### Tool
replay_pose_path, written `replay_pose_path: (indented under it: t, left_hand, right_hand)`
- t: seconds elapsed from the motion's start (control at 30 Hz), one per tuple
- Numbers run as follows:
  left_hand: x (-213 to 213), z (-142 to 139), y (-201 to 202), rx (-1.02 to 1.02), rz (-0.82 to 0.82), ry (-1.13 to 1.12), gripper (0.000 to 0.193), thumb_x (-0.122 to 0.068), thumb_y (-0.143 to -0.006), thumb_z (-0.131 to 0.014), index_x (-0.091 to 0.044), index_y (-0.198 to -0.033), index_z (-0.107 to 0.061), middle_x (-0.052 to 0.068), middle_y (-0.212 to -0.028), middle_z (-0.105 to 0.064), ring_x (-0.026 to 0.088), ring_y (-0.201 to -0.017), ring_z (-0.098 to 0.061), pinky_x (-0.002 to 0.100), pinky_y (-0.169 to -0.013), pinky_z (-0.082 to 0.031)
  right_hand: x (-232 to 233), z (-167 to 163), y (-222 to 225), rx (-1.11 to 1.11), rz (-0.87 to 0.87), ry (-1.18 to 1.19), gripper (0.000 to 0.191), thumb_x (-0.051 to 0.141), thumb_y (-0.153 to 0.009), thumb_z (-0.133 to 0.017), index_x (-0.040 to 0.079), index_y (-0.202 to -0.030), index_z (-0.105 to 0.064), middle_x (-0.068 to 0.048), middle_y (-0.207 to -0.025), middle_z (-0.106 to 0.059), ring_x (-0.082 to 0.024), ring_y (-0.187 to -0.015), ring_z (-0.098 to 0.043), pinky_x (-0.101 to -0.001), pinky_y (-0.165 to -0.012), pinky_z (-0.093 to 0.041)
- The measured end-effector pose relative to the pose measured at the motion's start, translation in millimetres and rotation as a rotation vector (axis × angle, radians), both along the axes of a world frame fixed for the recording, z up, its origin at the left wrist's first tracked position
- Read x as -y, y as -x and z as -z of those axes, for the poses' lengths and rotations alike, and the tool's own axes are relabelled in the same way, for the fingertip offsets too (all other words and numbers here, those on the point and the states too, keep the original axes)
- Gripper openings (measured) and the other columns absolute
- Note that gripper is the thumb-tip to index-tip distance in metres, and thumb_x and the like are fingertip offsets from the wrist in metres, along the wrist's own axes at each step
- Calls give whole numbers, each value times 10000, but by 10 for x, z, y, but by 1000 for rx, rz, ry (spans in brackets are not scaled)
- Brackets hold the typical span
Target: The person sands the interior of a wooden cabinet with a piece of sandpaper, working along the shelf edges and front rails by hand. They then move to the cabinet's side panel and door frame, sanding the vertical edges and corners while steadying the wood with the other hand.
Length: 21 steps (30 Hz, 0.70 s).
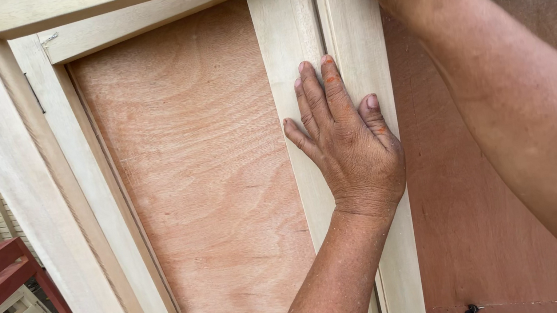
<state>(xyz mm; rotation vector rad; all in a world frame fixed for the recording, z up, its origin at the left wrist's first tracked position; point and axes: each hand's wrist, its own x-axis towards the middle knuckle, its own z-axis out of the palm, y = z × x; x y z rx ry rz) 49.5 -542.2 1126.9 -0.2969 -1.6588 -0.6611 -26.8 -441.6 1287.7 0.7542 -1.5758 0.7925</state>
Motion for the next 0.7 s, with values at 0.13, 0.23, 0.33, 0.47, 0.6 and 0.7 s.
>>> replay_pose_path:
  t: [0.13,0.23,0.33,0.47,0.6,0.7]
  left_hand:
    - [9,-27,-10,-10,-1,3,573,-308,-1100,-345,-72,-1609,-226,251,-1679,-202,390,-1587,-165,716,-1221,6]
    - [9,-15,-29,-8,13,6,576,-307,-1099,-354,-71,-1609,-229,252,-1678,-203,390,-1586,-168,716,-1221,7]
    - [7,0,-28,-15,16,-2,580,-311,-1101,-359,-68,-1611,-229,258,-1682,-199,393,-1587,-168,717,-1225,5]
    - [11,0,7,-21,-6,6,588,-309,-1097,-347,-62,-1615,-221,258,-1687,-202,398,-1591,-169,724,-1230,0]
    - [16,18,21,-26,10,0,578,-312,-1112,-342,-69,-1623,-225,252,-1692,-211,390,-1604,-173,724,-1242,4]
    - [13,25,21,-39,29,-17,576,-327,-1113,-337,-89,-1627,-231,237,-1699,-214,380,-1607,-177,714,-1252,9]
  right_hand:
    - [-38,-228,114,111,6,4,412,351,-1148,-414,7,-1142,-640,-96,-845,-639,-150,-781,-670,-390,-716,-622]
    - [-84,-264,294,173,11,9,425,369,-1142,-411,9,-1150,-636,-98,-868,-640,-156,-813,-667,-398,-743,-614]
    - [-102,-219,347,184,11,25,439,387,-1137,-409,10,-1158,-633,-100,-890,-640,-162,-845,-665,-405,-769,-607]
    - [-53,-51,221,135,-28,39,459,412,-1130,-405,12,-1168,-628,-102,-920,-641,-170,-888,-661,-416,-804,-596]
    - [-40,96,113,73,-52,43,480,436,-1122,-402,14,-1178,-624,-104,-950,-642,-178,-930,-658,-426,-839,-586]
    - [-56,53,95,118,-51,58,496,454,-1117,-400,16,-1186,-620,-106,-973,-642,-184,-962,-655,-434,-865,-579]
